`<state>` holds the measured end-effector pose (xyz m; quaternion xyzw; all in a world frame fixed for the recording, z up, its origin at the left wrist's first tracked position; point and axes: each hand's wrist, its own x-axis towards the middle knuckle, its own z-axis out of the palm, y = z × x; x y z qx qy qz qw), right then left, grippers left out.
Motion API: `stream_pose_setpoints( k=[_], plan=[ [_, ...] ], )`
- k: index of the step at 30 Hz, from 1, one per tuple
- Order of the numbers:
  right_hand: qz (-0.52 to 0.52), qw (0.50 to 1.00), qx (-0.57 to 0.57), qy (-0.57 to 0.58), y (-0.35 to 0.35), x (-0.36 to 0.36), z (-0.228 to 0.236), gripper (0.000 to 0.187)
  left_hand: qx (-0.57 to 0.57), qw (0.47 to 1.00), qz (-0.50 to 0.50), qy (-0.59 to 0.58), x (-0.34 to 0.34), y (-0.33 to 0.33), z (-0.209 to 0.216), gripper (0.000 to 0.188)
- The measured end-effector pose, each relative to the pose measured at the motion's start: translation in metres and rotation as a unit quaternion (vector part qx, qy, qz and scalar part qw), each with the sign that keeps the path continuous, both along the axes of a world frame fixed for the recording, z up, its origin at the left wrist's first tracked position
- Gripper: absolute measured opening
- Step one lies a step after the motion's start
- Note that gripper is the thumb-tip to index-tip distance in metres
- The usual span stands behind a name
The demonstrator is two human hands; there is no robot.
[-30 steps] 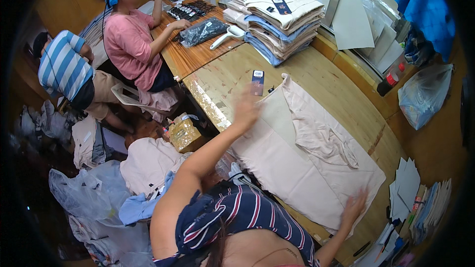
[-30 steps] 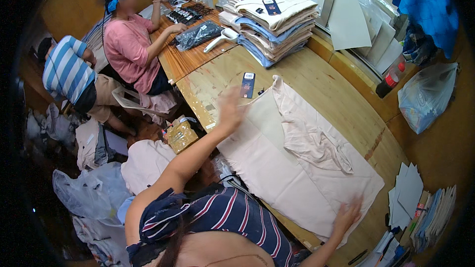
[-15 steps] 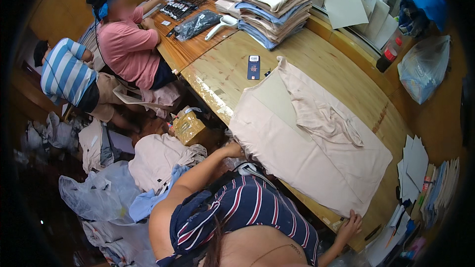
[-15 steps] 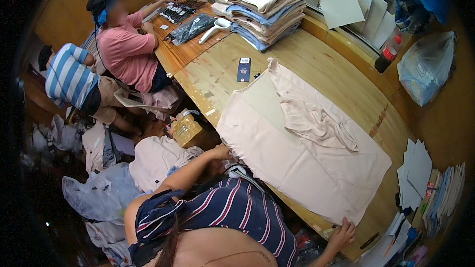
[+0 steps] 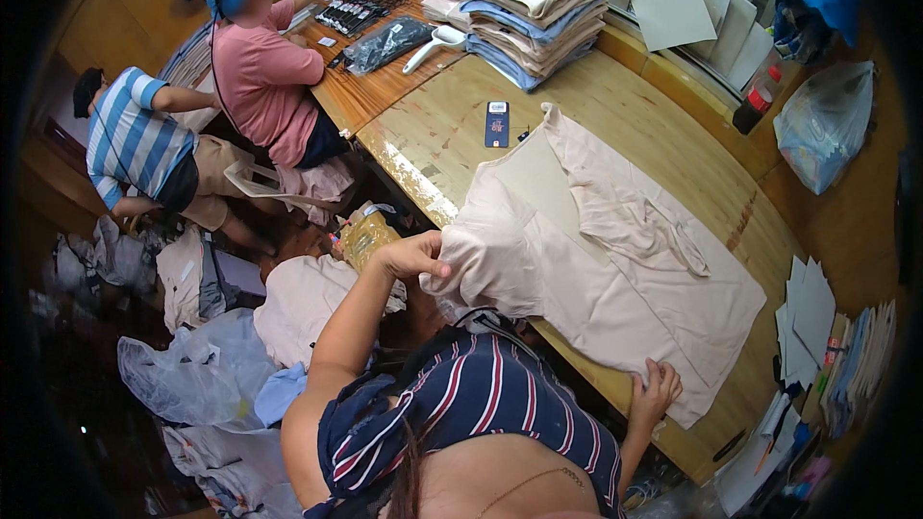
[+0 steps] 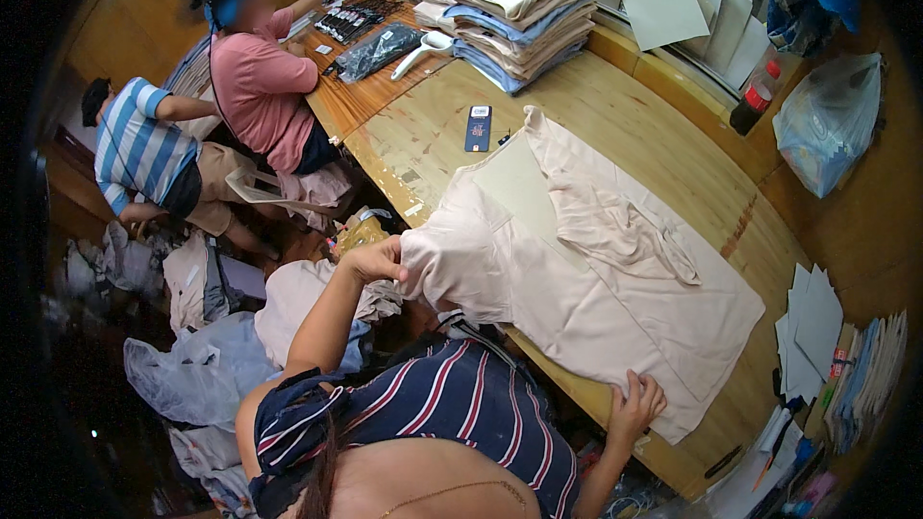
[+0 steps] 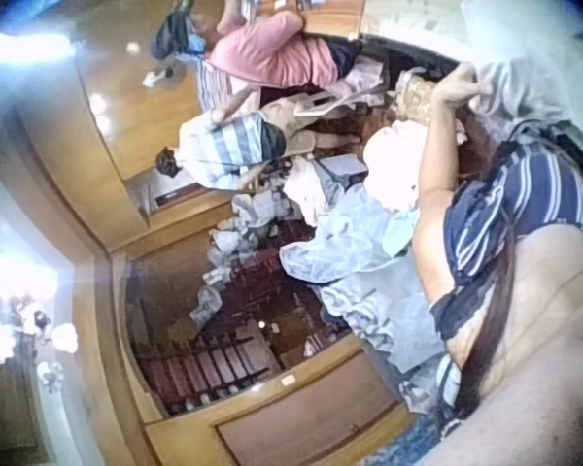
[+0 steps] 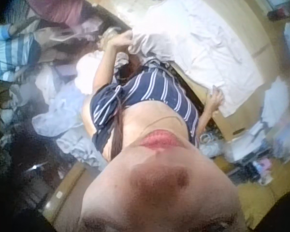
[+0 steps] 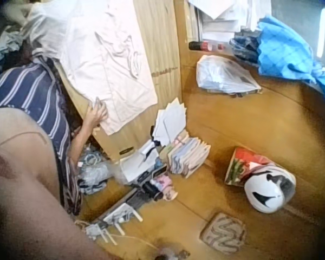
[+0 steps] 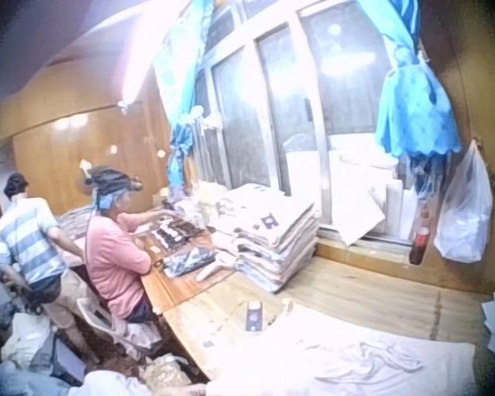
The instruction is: The person folds a light-colored button-up shirt on a wooden table, smoothing the fabric by hand and placing it on a stack of other folded garments.
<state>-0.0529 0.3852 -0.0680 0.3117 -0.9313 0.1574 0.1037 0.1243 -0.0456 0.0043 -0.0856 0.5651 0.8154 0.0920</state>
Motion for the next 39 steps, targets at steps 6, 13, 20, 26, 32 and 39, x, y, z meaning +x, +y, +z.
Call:
stream_pose_setpoints(
  k=[6, 13, 20, 26, 32, 39],
  plan=[
    [0.039, 0.999, -0.008, -0.018, -0.026, -0.006, 0.014, 0.034, -0.072, 0.997, -0.032, 0.025, -0.01, 0.003, 0.004, 0.06],
    [-0.136, 0.987, 0.013, 0.082, 0.011, -0.022, -0.003, 0.038, -0.134, 0.99, 0.018, -0.042, -0.012, 0.0, 0.026, 0.073],
    [-0.218, 0.971, -0.09, 0.025, 0.108, -0.035, 0.002, 0.029, -0.364, 0.931, -0.018, -0.017, 0.01, -0.023, 0.07, 0.043],
    [-0.155, 0.949, -0.253, -0.109, 0.169, -0.019, 0.013, 0.015, -0.478, 0.873, 0.099, -0.012, 0.027, -0.009, 0.127, 0.055],
    [-0.104, 0.813, -0.535, -0.207, 0.182, 0.008, 0.054, 0.011, -0.32, 0.916, -0.021, 0.241, 0.058, -0.025, 0.134, 0.065],
    [-0.176, 0.76, -0.565, -0.27, 0.201, -0.11, -0.011, 0.034, -0.185, 0.972, 0.024, 0.14, -0.101, -0.073, 0.092, 0.054]
  ],
)
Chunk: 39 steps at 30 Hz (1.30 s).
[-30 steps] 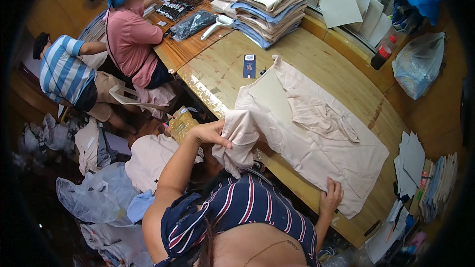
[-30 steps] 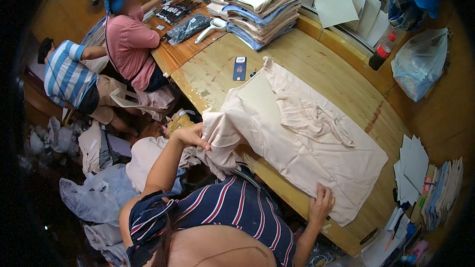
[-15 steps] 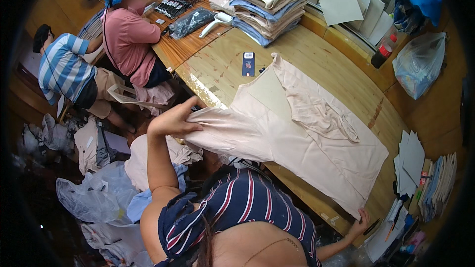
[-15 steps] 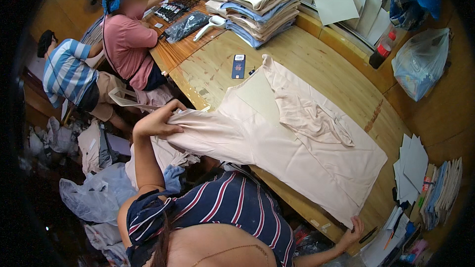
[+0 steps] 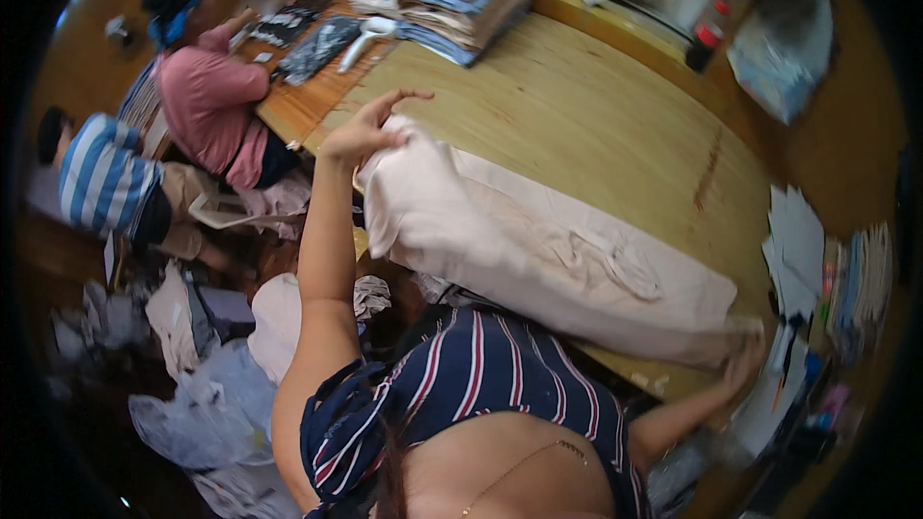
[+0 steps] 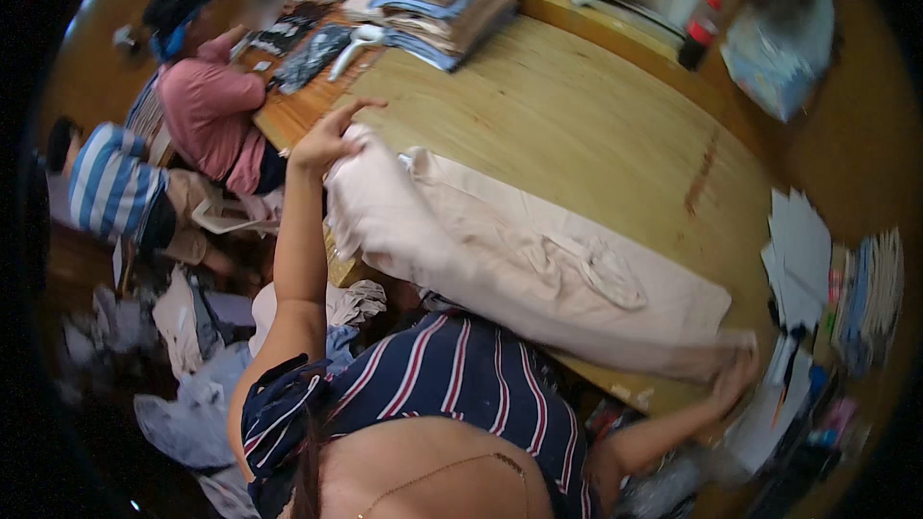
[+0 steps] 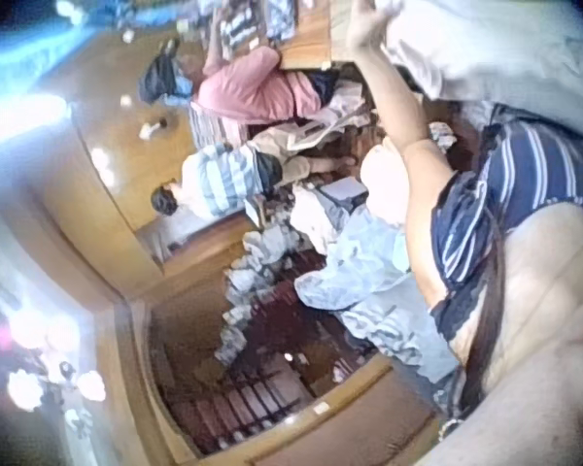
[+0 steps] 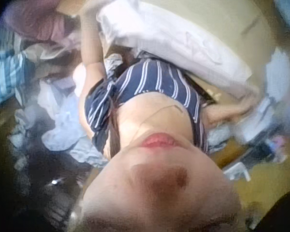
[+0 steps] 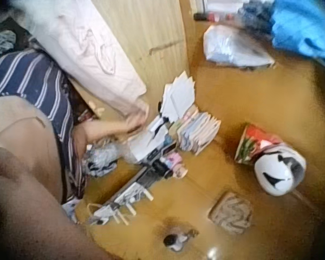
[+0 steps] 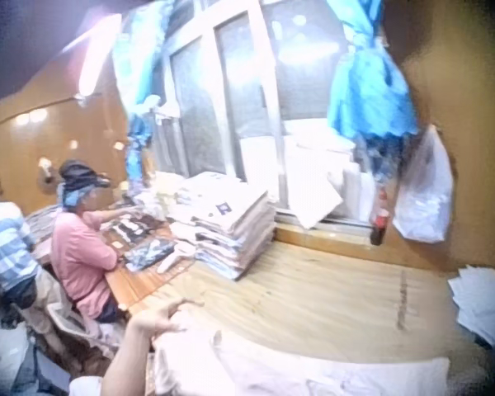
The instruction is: The person folds a light-colored button-up shirt on a wooden table, smoothing the fabric by hand and placing it on a stack of other folded garments.
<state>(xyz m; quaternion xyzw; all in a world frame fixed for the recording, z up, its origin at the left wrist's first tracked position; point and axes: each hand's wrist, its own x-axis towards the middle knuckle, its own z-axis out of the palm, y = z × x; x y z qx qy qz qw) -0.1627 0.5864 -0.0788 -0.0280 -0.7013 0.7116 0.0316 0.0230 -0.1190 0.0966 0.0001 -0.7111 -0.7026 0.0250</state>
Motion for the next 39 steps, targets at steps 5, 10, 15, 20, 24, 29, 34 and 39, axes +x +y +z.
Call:
stream_pose_setpoints(
  k=[5, 10, 15, 20, 24, 29, 34, 39],
  plan=[
    [-0.066, 0.969, 0.232, -0.054, -0.059, -0.054, -0.036, 0.037, -0.002, 0.944, 0.148, -0.294, -0.07, -0.035, -0.107, 0.042],
    [-0.113, 0.952, 0.285, 0.005, -0.057, -0.047, -0.013, 0.02, -0.086, 0.961, 0.161, -0.207, -0.102, -0.034, -0.109, 0.039],
    [-0.153, 0.852, 0.49, -0.102, -0.115, -0.053, 0.003, 0.02, -0.416, 0.869, 0.226, -0.146, -0.114, -0.05, -0.148, 0.044],
    [-0.177, 0.857, 0.484, -0.018, -0.072, -0.037, -0.021, 0.031, -0.614, 0.715, 0.312, 0.117, -0.111, 0.087, -0.119, 0.04],
    [-0.031, 0.944, 0.316, -0.091, -0.066, 0.005, 0.016, 0.054, -0.571, 0.803, -0.047, 0.166, -0.069, 0.189, -0.122, 0.054],
    [0.058, 0.958, 0.202, -0.196, -0.032, 0.04, 0.029, 0.066, -0.619, 0.731, -0.211, 0.192, -0.074, 0.228, -0.145, 0.055],
    [-0.054, 0.78, 0.584, -0.216, -0.067, 0.035, 0.029, 0.058, -0.605, 0.736, -0.233, 0.195, -0.077, 0.222, -0.152, 0.052],
    [-0.078, 0.743, 0.655, 0.119, -0.147, 0.033, 0.016, 0.045, -0.593, 0.745, -0.212, 0.218, -0.072, 0.218, -0.157, 0.052]
  ],
)
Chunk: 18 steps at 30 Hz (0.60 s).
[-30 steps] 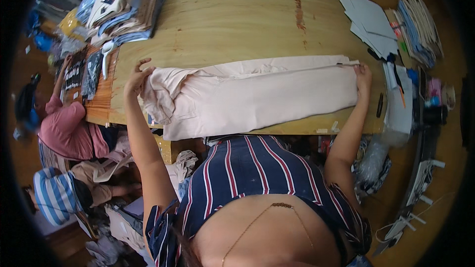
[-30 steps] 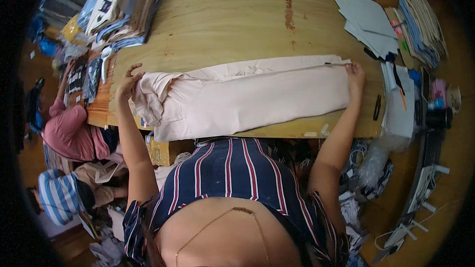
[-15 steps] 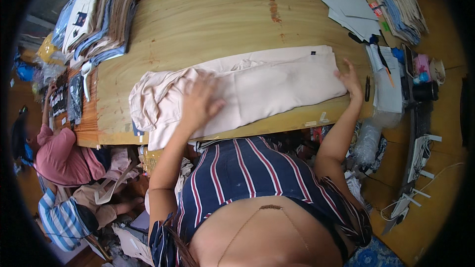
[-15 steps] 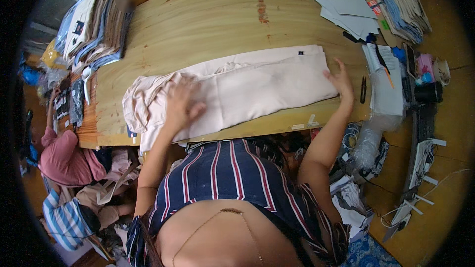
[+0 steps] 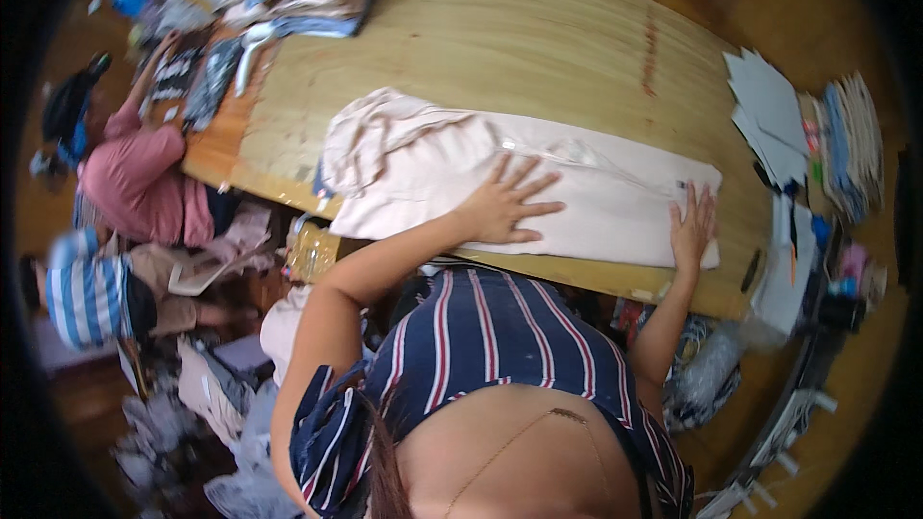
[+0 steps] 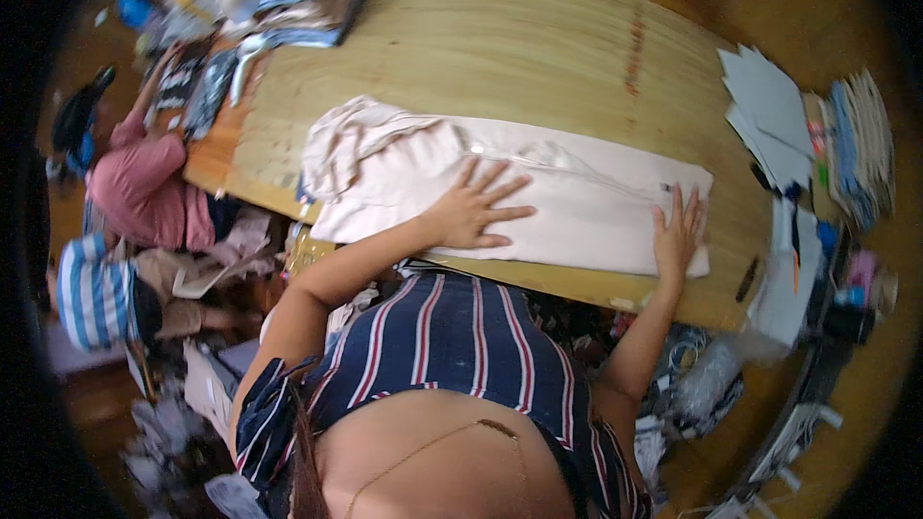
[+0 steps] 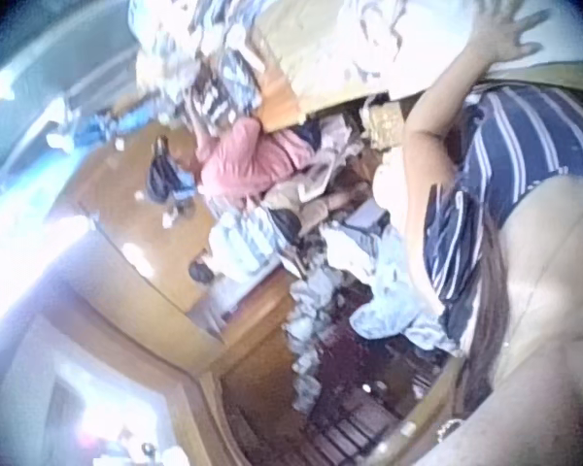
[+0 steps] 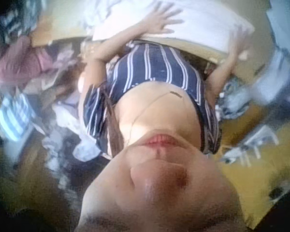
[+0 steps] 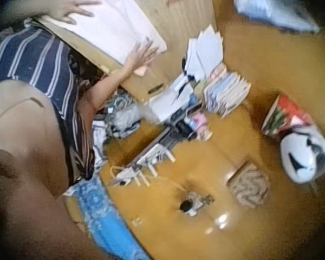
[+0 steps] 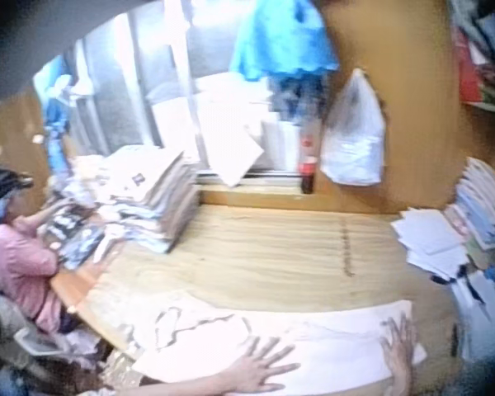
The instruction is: The person folds a light-colored button-up shirt on a wooden table, smoothing the fabric by hand and placing it on a stack of other folded garments.
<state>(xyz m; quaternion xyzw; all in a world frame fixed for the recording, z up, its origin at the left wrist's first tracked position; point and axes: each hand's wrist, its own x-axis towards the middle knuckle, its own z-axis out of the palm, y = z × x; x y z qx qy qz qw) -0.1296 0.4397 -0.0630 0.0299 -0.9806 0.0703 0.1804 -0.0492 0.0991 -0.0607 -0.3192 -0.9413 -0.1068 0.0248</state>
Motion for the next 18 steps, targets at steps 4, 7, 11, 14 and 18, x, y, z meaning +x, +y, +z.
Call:
stream_pose_setpoints(
  k=[4, 7, 11, 14, 18],
  plan=[
    [-0.105, 0.978, 0.059, -0.171, -0.049, -0.028, 0.028, 0.038, 0.037, 0.991, 0.132, 0.001, 0.036, -0.019, 0.012, 0.051],
    [0.115, 0.992, 0.046, -0.02, -0.113, -0.045, 0.037, 0.036, 0.071, 0.941, 0.33, 0.032, 0.081, -0.049, 0.022, 0.049],
    [0.549, 0.802, -0.208, -0.106, -0.282, -0.001, 0.058, 0.035, 0.083, 0.812, 0.572, 0.087, 0.139, -0.102, 0.002, 0.042],
    [0.667, 0.742, -0.072, 0.0, -0.363, 0.044, 0.058, 0.033, 0.084, 0.794, 0.593, 0.1, 0.152, -0.122, 0.0, 0.044],
    [0.67, 0.7, -0.183, -0.167, -0.42, 0.017, 0.008, 0.022, 0.105, 0.802, 0.582, 0.086, 0.147, -0.129, 0.003, 0.048]
  ],
)
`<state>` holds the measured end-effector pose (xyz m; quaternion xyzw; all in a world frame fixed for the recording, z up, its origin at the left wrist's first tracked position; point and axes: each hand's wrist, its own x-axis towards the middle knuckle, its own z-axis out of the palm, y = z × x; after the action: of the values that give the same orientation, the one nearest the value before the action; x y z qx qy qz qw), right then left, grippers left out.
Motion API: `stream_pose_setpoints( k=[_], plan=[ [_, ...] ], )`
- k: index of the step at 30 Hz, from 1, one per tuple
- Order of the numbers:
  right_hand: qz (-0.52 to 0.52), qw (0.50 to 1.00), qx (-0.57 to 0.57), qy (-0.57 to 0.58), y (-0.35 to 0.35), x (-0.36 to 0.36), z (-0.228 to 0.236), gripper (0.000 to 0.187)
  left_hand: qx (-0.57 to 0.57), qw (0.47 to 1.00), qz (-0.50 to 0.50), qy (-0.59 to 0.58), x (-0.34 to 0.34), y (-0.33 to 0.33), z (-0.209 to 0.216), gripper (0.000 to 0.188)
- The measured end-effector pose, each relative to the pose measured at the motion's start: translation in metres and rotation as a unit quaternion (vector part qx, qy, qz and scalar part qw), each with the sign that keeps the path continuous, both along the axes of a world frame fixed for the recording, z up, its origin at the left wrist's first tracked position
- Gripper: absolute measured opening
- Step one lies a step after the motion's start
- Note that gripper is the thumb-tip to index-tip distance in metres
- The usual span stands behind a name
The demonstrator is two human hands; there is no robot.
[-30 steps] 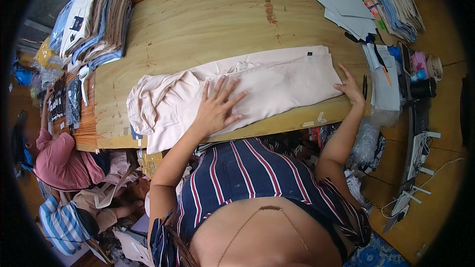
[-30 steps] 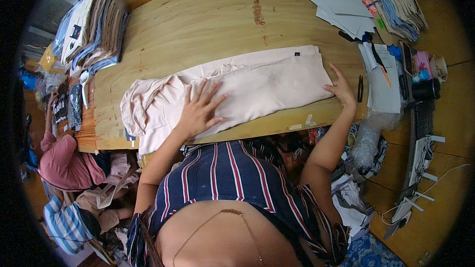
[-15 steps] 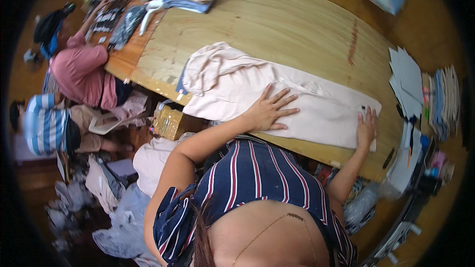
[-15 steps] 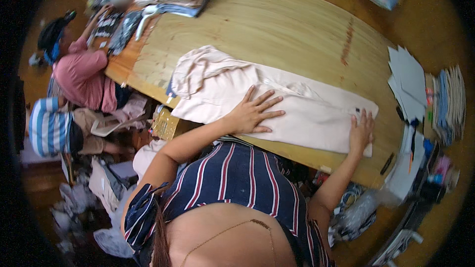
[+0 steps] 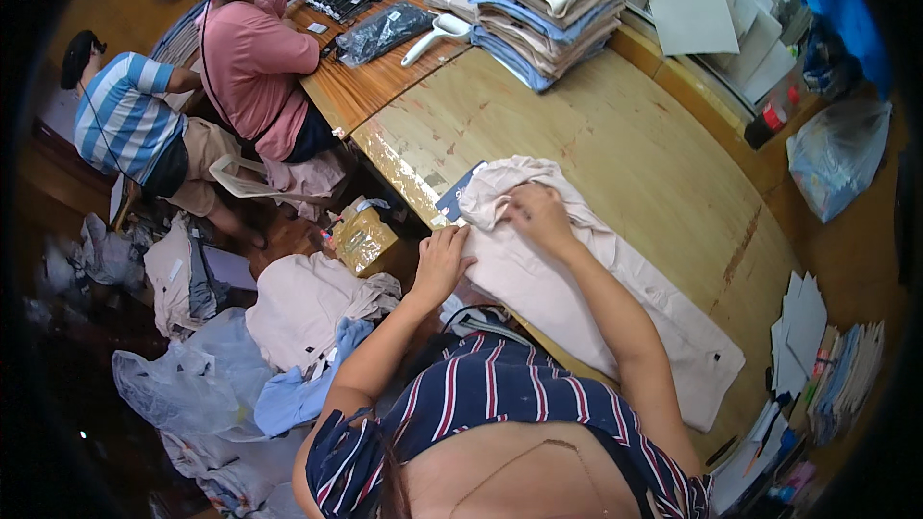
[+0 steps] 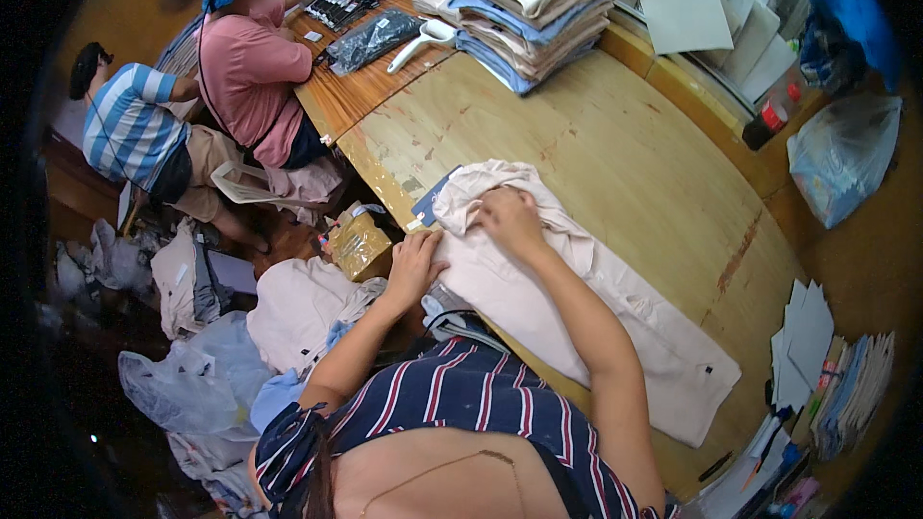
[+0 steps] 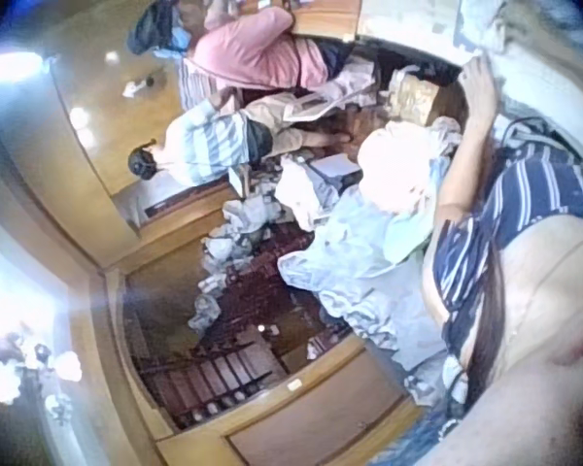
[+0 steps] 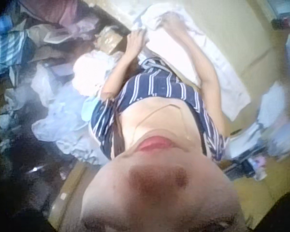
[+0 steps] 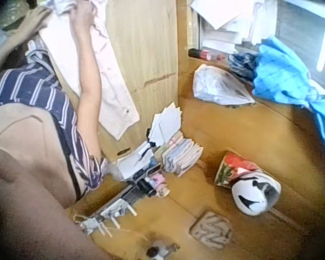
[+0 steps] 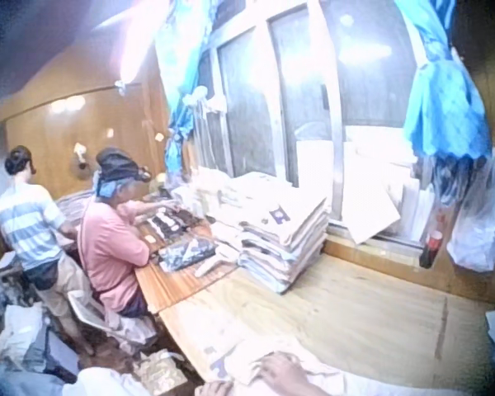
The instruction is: The person folds a light-colored button-up shirt on a wooden table, smoothing the fabric by hand and placing it on a stack of other folded garments.
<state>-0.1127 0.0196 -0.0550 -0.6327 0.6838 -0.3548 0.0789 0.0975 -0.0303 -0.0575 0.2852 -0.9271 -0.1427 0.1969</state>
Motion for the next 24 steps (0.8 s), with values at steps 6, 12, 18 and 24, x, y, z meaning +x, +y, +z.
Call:
stream_pose_setpoints(
  k=[6, 12, 18, 24],
  plan=[
    [-0.367, 0.789, -0.126, -0.476, 0.003, -0.185, -0.009, 0.018, 0.045, 0.997, -0.045, -0.045, -0.002, -0.029, -0.009, 0.049],
    [-0.55, 0.828, -0.019, -0.103, 0.056, -0.303, -0.075, 0.053, -0.016, 0.986, -0.143, -0.084, -0.026, -0.041, 0.019, 0.053],
    [-0.463, 0.865, 0.192, 0.014, 0.011, -0.278, -0.039, 0.053, 0.023, 0.981, -0.169, -0.097, -0.031, -0.048, 0.017, 0.052],
    [-0.25, 0.928, -0.058, -0.272, -0.001, -0.29, 0.019, 0.01, 0.002, 0.982, -0.179, -0.067, -0.04, -0.05, 0.008, 0.051]
  ],
)
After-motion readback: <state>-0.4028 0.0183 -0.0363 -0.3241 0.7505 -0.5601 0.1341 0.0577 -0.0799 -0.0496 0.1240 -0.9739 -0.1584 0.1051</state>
